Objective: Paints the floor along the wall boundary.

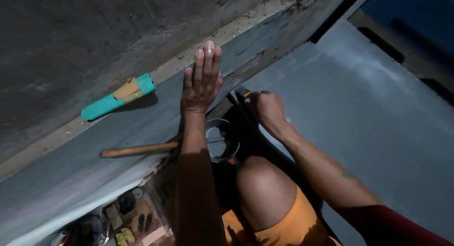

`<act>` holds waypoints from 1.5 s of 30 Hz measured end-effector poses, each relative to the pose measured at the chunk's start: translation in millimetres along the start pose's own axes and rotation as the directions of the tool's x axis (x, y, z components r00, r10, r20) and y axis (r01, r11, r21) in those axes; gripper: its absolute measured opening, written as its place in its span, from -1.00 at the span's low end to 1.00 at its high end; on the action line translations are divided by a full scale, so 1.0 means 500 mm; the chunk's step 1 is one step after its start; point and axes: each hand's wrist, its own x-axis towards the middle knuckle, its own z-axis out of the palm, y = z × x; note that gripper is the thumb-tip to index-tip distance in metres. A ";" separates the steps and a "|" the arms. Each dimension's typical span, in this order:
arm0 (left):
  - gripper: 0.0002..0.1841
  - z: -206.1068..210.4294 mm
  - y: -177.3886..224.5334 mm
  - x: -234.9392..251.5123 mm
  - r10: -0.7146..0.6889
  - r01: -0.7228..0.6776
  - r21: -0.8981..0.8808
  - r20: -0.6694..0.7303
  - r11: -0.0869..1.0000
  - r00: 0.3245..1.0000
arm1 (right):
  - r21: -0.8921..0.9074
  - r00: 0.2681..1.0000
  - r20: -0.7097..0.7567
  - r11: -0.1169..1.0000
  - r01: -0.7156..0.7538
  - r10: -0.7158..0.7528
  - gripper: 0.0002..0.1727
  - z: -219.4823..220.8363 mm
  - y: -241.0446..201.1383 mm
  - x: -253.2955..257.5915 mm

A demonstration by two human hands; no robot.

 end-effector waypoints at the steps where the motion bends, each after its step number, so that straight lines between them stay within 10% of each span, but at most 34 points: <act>1: -0.30 0.001 0.000 0.000 -0.003 0.003 0.000 -0.005 1.000 1.000 | -0.014 1.000 0.004 1.000 -0.003 0.003 -0.84 0.005 -0.004 0.003; 45: -0.28 0.004 -0.003 0.000 0.004 -0.004 0.001 -0.013 1.000 1.000 | -0.049 0.972 0.211 0.992 0.113 -0.100 -0.85 -0.064 0.050 -0.010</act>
